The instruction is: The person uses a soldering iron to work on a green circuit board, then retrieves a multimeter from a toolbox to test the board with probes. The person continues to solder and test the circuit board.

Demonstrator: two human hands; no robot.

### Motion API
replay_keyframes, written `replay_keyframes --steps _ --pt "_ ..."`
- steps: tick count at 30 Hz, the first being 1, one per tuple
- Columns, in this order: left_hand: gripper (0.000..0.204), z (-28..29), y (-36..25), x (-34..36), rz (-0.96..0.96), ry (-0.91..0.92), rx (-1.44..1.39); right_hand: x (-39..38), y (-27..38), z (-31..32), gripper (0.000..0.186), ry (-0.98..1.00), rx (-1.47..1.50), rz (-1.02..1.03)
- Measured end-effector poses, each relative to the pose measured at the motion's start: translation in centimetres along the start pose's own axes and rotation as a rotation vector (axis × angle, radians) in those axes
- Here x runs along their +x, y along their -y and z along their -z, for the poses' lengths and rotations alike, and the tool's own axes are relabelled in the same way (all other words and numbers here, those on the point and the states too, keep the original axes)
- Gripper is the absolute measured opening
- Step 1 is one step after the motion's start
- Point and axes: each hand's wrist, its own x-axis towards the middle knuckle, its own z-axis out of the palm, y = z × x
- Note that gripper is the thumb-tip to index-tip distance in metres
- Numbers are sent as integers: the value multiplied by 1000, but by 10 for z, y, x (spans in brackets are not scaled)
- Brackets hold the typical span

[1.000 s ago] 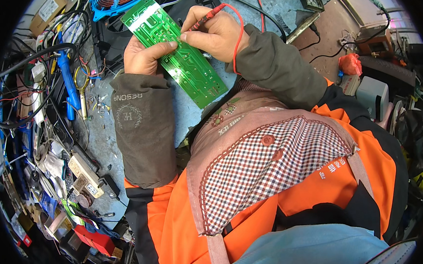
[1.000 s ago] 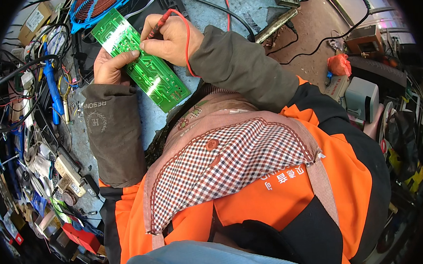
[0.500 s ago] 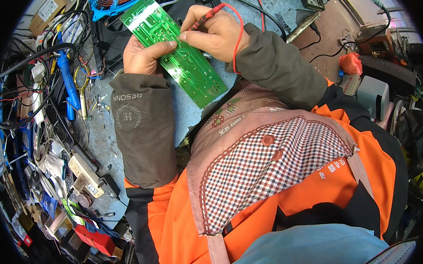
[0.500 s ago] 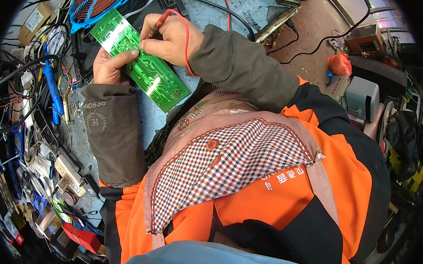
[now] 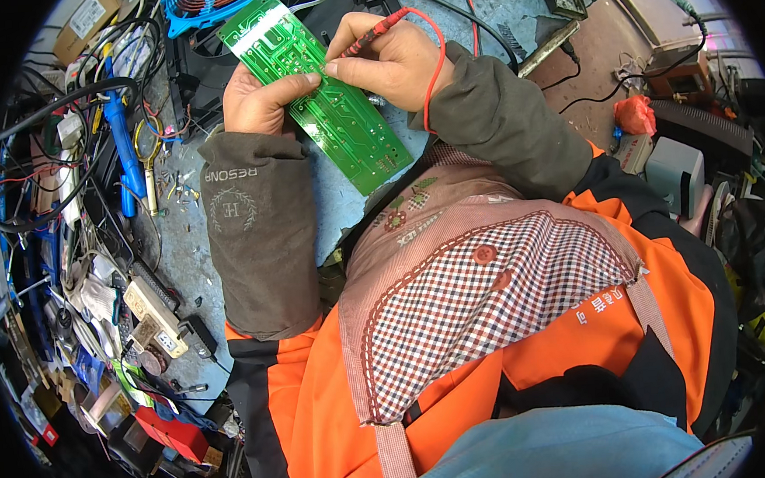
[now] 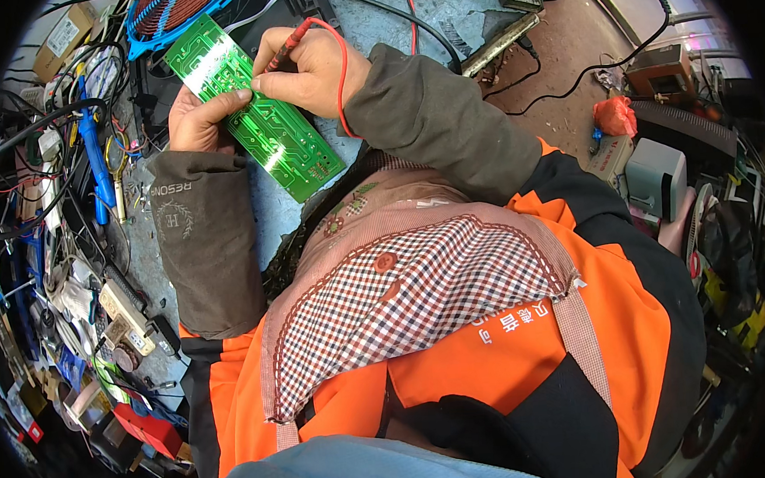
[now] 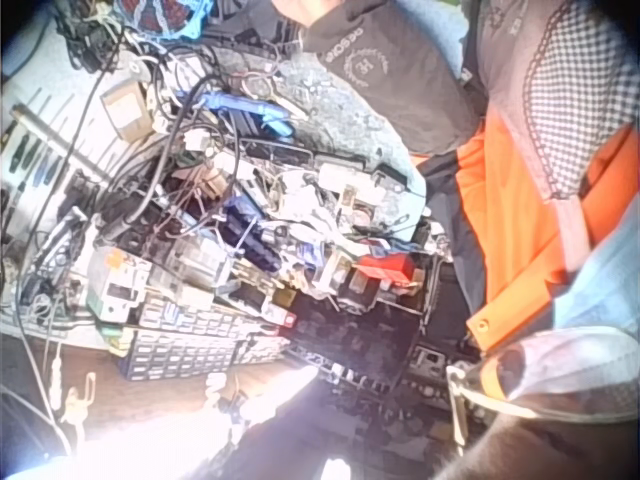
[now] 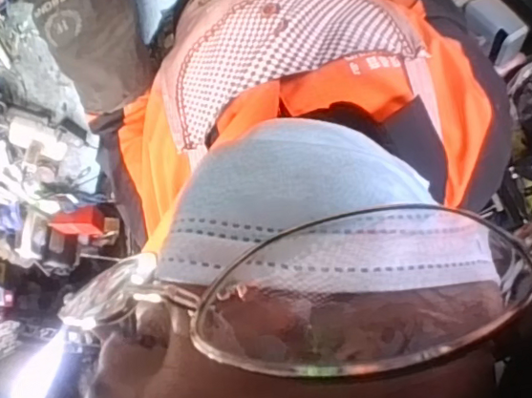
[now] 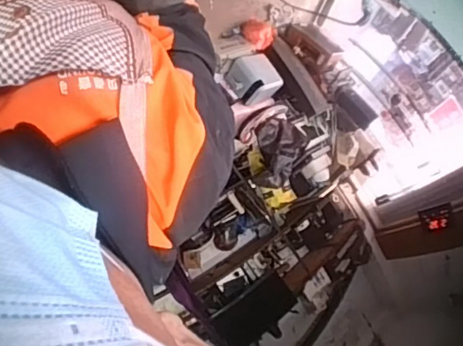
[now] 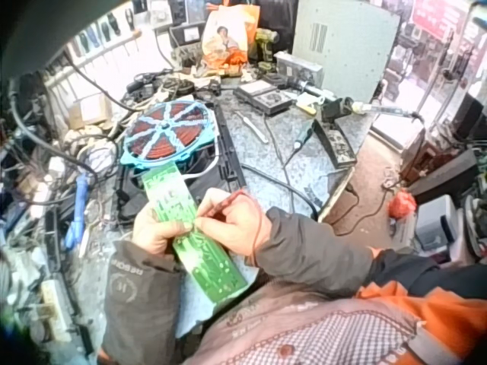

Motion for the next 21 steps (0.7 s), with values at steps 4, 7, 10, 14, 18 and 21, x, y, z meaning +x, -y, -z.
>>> replay_keyframes --steps 4,7,10,14,18,21 --pt "41 -2 -2 -1 13 -8 -7 0 -1 -2 8 -19 -21 20" --pt "41 -4 -4 -2 22 -3 -5 0 -2 -2 8 -20 -22 24" --pt "41 -2 -2 -1 13 9 -12 -1 -2 -2 9 -32 -4 14" --pt "41 -1 -2 -1 14 0 -12 -1 -2 -2 10 -17 -20 17" --pt "42 -2 -2 0 6 2 -20 -1 3 -1 10 -7 -52 14" --pt "42 -2 -1 1 9 9 -17 -1 0 -1 10 -34 -45 3"
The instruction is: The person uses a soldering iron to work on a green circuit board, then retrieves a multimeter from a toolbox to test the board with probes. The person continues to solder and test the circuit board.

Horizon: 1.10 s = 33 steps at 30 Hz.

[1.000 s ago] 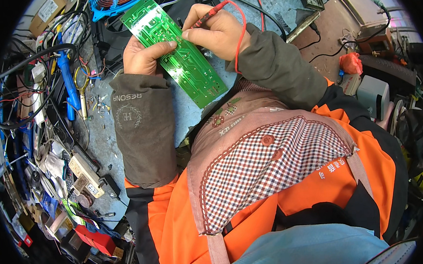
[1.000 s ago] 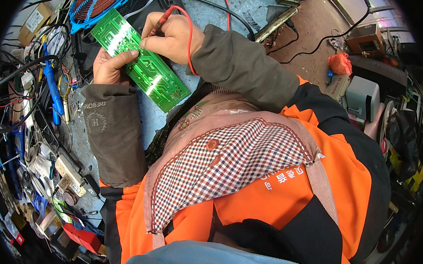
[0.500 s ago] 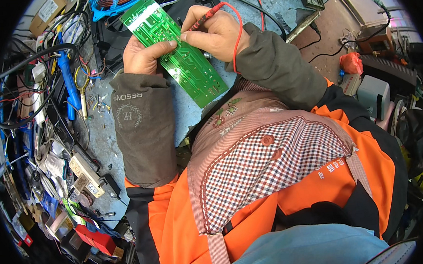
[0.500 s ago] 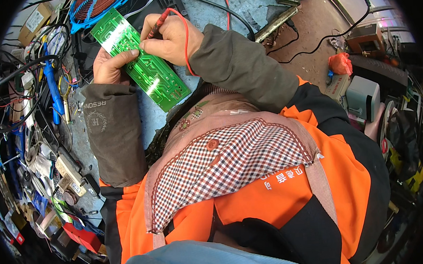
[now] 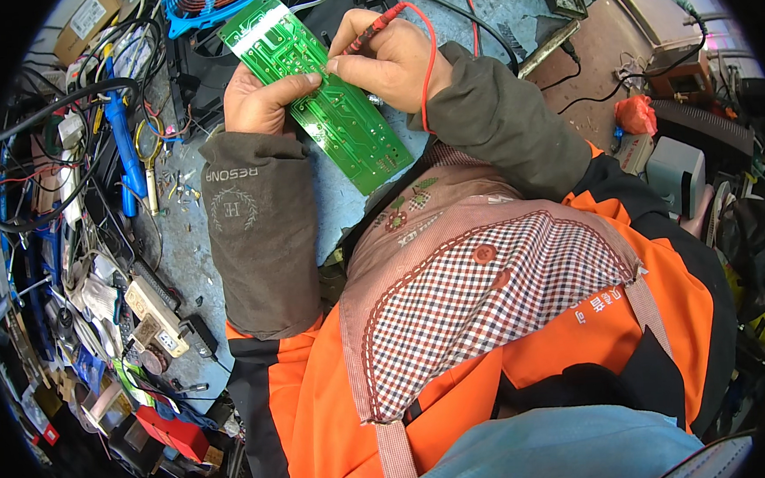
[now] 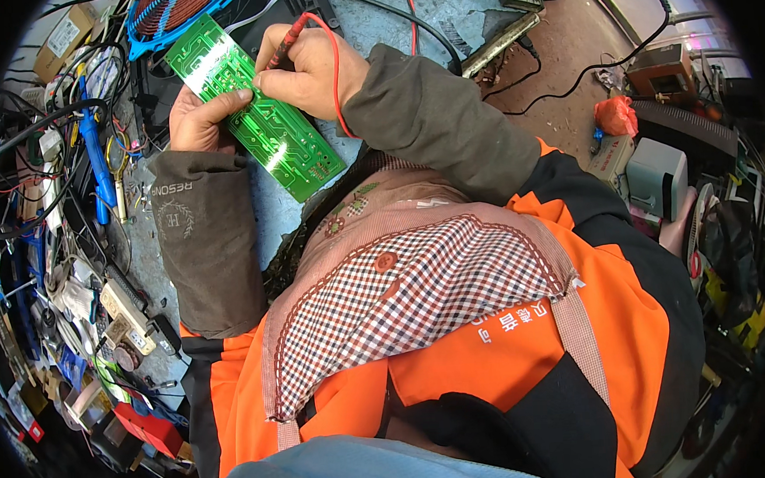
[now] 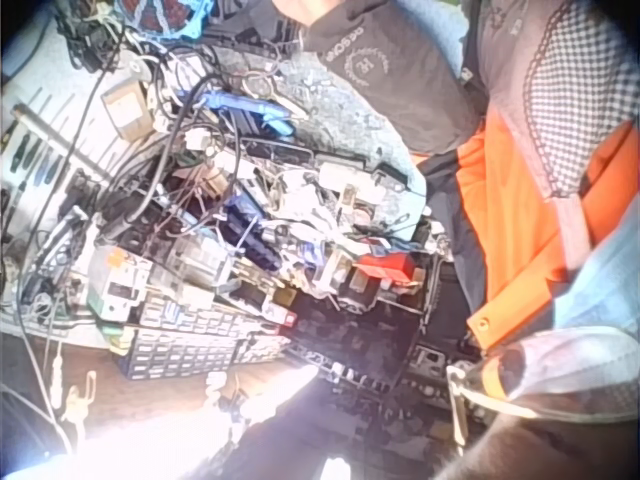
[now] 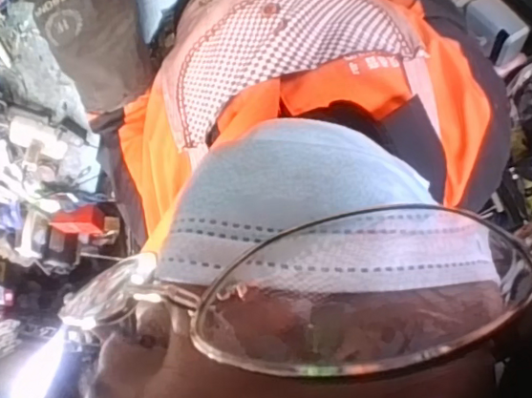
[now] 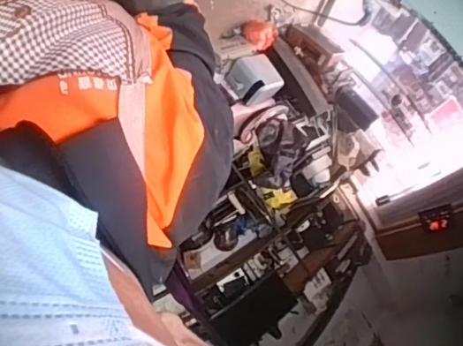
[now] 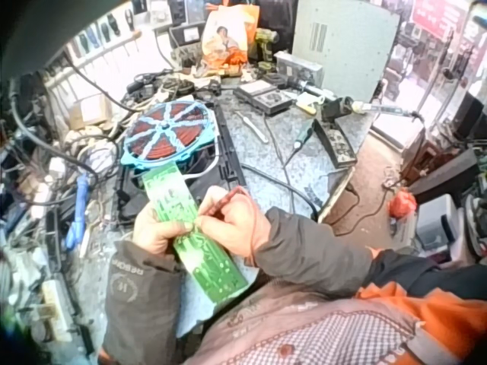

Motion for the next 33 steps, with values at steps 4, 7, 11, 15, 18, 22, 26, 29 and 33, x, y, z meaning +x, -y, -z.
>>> replay_keyframes --steps 4,7,11,15,18,22,26,29,33 --pt "41 -1 -3 -2 6 -6 1 1 -2 -2 10 -16 50 -31" --pt "41 -3 -3 -2 0 -17 4 2 -5 -1 11 -13 86 -44" --pt "41 1 -2 -1 8 -1 21 2 -4 2 11 22 75 -60" --pt "42 0 -3 -3 9 7 20 2 -4 0 10 0 83 -61" --pt "42 -1 -1 -1 -1 2 0 2 -10 1 10 4 81 -60" --pt "43 -2 -2 -2 0 -10 28 3 -9 1 10 -16 64 -62" --pt "42 0 -1 -2 -4 -29 31 3 -8 2 11 23 102 -69" --pt "42 1 0 -1 -1 -16 26 4 -8 1 11 11 116 -88" --pt "42 0 0 -2 -13 -17 13 5 -8 0 11 14 122 -69"
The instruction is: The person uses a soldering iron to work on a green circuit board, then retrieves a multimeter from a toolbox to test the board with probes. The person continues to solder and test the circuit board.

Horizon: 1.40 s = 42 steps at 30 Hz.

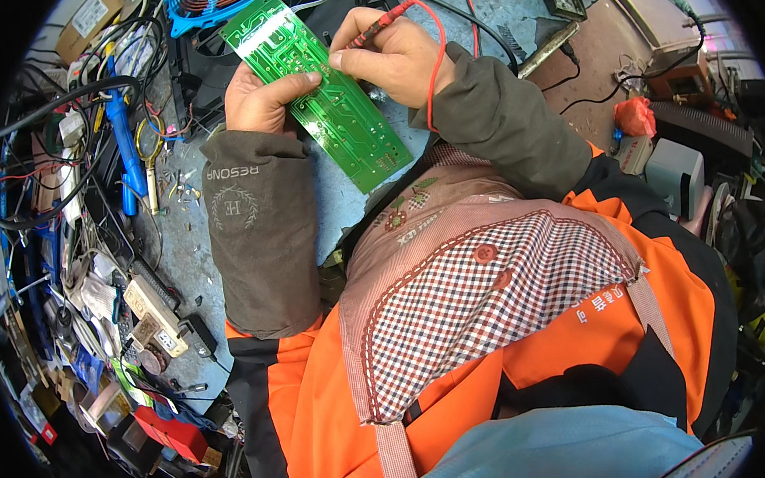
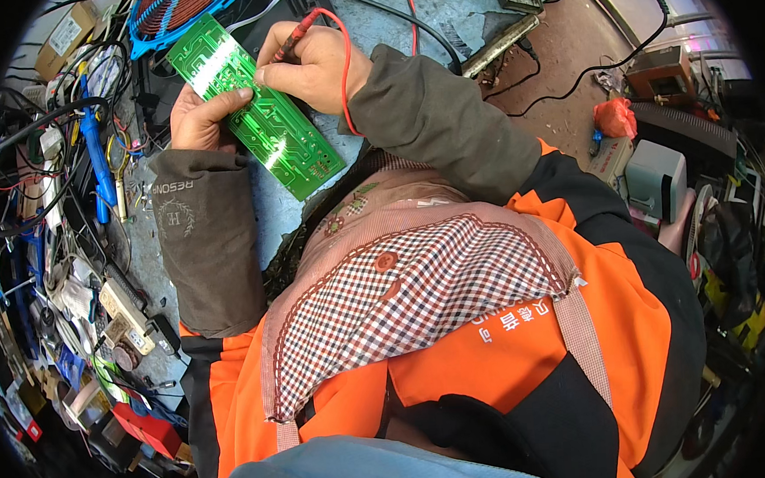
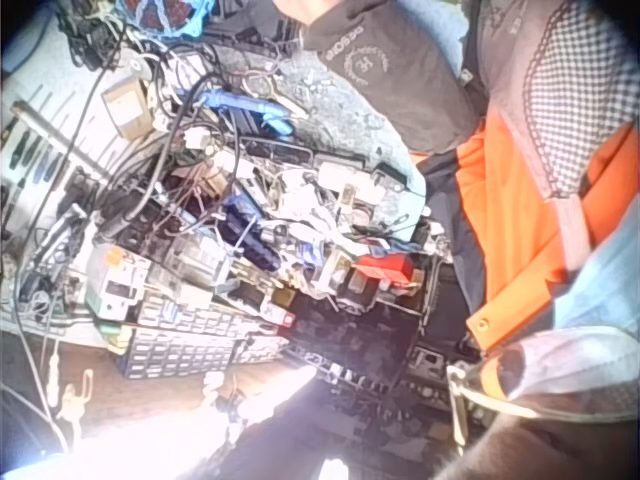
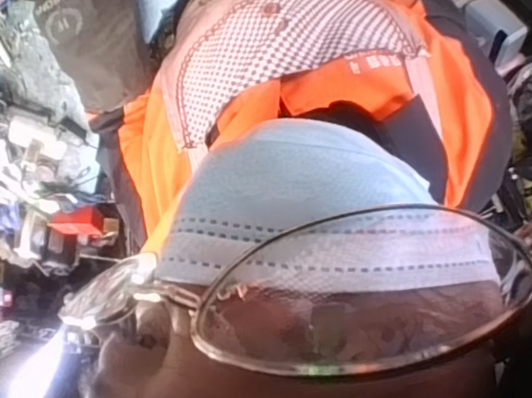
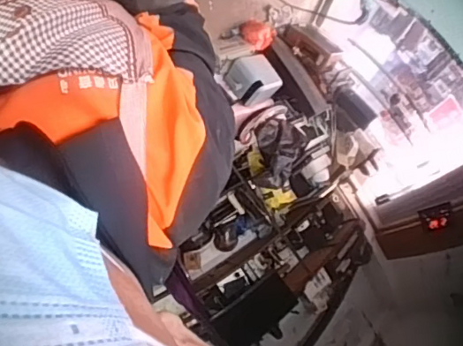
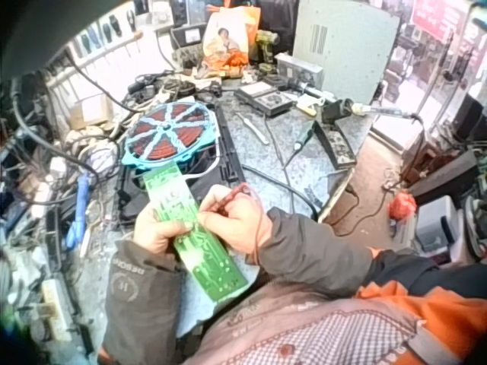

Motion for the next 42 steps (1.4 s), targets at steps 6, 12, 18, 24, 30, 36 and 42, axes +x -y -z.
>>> replay_keyframes --steps 6,12,18,24,30,36,42 --pt "43 -2 -2 0 22 -13 24 0 -2 3 11 11 8 -10" --pt "42 -2 -3 1 16 3 12 1 0 2 11 -4 -34 31" --pt "41 1 0 2 12 0 18 1 4 -2 9 -18 53 6" --pt "43 1 -1 1 18 -5 12 1 0 1 11 16 42 -1" --pt "43 0 1 1 0 8 19 1 -1 2 12 15 12 10" --pt "43 -2 -2 -1 14 -11 1 0 0 -1 13 2 19 30" --pt "44 -2 0 0 -57 -41 68 -2 7 -4 12 -20 -63 133"
